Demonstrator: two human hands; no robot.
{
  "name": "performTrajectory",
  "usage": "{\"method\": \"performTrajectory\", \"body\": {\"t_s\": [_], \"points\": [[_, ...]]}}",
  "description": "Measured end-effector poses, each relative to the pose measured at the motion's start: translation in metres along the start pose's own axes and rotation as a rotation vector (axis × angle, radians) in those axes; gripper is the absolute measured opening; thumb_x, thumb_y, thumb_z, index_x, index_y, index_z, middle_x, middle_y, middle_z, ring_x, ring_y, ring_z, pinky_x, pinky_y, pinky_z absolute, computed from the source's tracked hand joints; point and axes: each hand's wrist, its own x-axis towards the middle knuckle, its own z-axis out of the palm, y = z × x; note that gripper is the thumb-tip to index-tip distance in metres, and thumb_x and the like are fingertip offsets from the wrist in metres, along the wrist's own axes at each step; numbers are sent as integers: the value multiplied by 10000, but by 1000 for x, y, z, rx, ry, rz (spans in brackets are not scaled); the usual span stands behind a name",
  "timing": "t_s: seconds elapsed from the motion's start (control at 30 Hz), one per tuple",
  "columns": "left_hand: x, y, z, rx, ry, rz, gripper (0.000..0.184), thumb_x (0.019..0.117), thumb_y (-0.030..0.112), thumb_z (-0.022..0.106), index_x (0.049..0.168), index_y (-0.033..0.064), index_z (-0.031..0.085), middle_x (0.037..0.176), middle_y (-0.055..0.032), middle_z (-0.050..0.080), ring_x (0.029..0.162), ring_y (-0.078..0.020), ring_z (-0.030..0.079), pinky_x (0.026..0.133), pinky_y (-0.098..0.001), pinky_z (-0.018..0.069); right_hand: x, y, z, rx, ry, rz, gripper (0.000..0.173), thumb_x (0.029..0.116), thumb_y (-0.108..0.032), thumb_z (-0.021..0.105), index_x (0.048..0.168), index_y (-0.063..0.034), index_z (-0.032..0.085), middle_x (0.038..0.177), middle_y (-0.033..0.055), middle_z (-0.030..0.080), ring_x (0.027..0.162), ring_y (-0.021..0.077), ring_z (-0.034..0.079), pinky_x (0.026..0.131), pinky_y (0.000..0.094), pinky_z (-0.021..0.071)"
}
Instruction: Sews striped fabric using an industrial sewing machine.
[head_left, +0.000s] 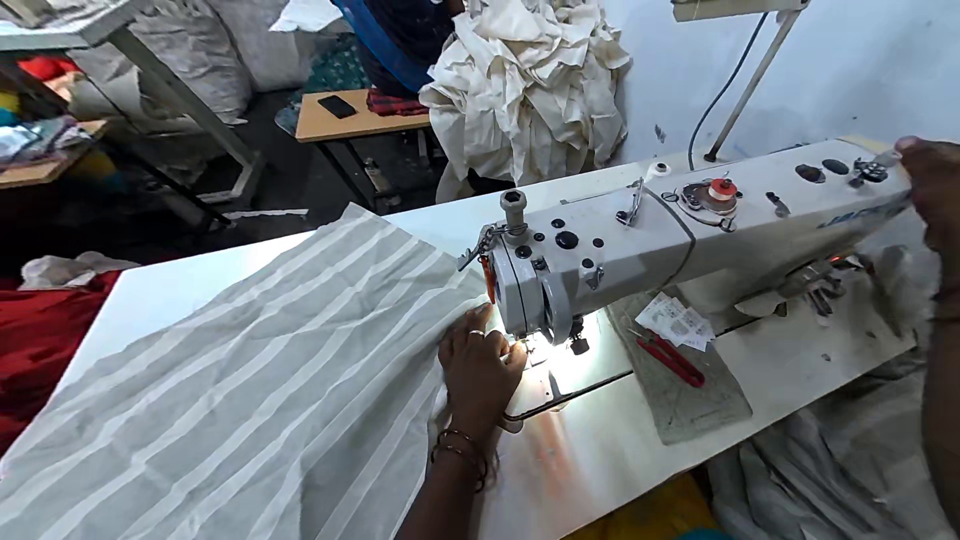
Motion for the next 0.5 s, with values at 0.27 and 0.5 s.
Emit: {"method": "performTrajectory", "body": {"t_s": [0.27, 0.5], "points": [[-2, 0, -1, 16, 22, -3, 316, 864, 327, 727, 710, 53, 694, 1370, -157, 642, 1357, -400, 508, 1106, -624, 333, -68, 61, 53, 109, 274, 137, 683, 1109, -472, 267, 1245, 111, 595, 1215, 281, 637, 1145, 314, 626, 1036, 501, 469], [-2, 2, -3, 10, -10, -33, 325, 883, 350, 719, 736, 60, 708, 1350, -143, 660, 1366, -391, 506, 1133, -622, 319, -14, -2, 20, 138, 180, 84, 569, 1016, -437, 534, 1253, 73, 617, 1258, 300, 614, 1182, 378, 597, 1016, 585, 448]]}}
